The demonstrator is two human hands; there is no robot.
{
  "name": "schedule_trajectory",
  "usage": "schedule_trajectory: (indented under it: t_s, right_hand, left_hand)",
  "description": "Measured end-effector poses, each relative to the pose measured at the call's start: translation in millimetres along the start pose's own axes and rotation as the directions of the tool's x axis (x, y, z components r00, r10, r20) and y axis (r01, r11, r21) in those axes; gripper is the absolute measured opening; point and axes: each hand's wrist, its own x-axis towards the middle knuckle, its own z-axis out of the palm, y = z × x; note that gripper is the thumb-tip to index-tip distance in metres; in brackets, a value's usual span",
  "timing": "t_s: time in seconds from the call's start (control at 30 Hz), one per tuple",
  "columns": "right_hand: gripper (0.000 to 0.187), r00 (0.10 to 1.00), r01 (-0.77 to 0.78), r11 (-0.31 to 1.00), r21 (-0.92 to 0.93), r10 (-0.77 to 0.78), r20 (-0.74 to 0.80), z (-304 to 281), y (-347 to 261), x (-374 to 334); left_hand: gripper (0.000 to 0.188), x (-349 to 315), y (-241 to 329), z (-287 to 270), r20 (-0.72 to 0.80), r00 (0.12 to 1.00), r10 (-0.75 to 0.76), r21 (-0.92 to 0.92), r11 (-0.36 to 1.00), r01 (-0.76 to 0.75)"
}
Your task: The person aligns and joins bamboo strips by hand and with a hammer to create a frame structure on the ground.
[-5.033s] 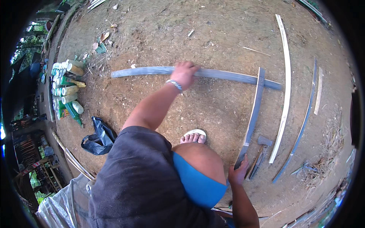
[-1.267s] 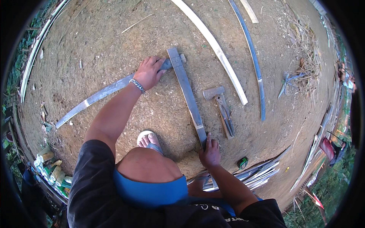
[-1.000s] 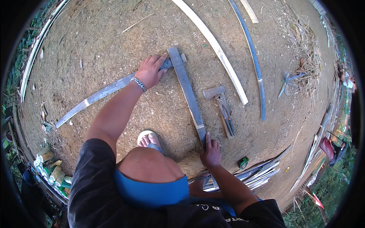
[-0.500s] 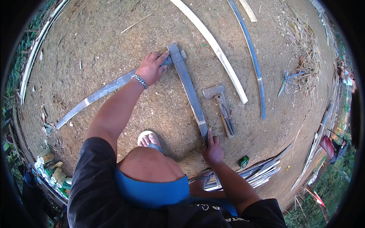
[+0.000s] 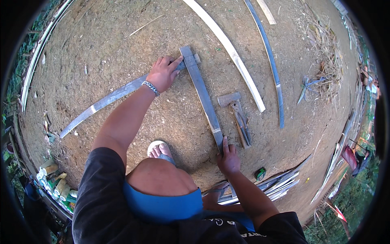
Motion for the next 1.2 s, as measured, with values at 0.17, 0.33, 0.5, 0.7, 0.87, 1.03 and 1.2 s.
schedule_trajectory:
  t_s: [0.17, 0.33, 0.5, 0.7, 0.87, 1.03, 1.2]
  right_hand:
    - [0.086, 0.996, -0.048, 0.999, -0.002, 0.048, 0.075, -9, -7, 1]
    - [0.083, 0.999, -0.040, 0.999, -0.003, 0.040, 0.009, -4, -5, 1]
    - [0.080, 0.999, -0.038, 0.999, -0.029, 0.039, 0.028, -3, -3, 2]
    - [0.080, 0.998, -0.058, 0.997, -0.043, 0.060, 0.036, -3, -6, 4]
    - [0.082, 0.998, -0.065, 0.998, -0.008, 0.065, 0.017, 3, -2, 5]
    - [0.082, 0.994, -0.105, 0.994, -0.001, 0.105, 0.015, 3, -3, 5]
    - [0.081, 0.980, -0.184, 0.982, -0.036, 0.186, 0.067, -5, -18, 9]
  left_hand:
    - [0.057, 0, -1, 0, -0.005, 1.000, -0.002, 0.007, 1.000, 0.002]
    - [0.056, 1, 0, 2, -0.015, 1.000, 0.003, 0.007, 1.000, -0.003]
    - [0.052, -1, 1, 2, -0.052, 0.997, 0.062, 0.040, 0.997, -0.060]
    - [0.054, -2, -1, 5, -0.062, 0.990, 0.130, 0.189, 0.975, -0.116]
    - [0.053, 4, -10, -3, 0.019, 0.978, 0.210, 0.209, 0.955, -0.209]
    - [0.051, 10, -15, -1, 0.047, 0.970, 0.238, 0.186, 0.952, -0.243]
    - [0.058, 10, -16, -11, 0.204, 0.966, 0.161, 0.207, 0.957, -0.203]
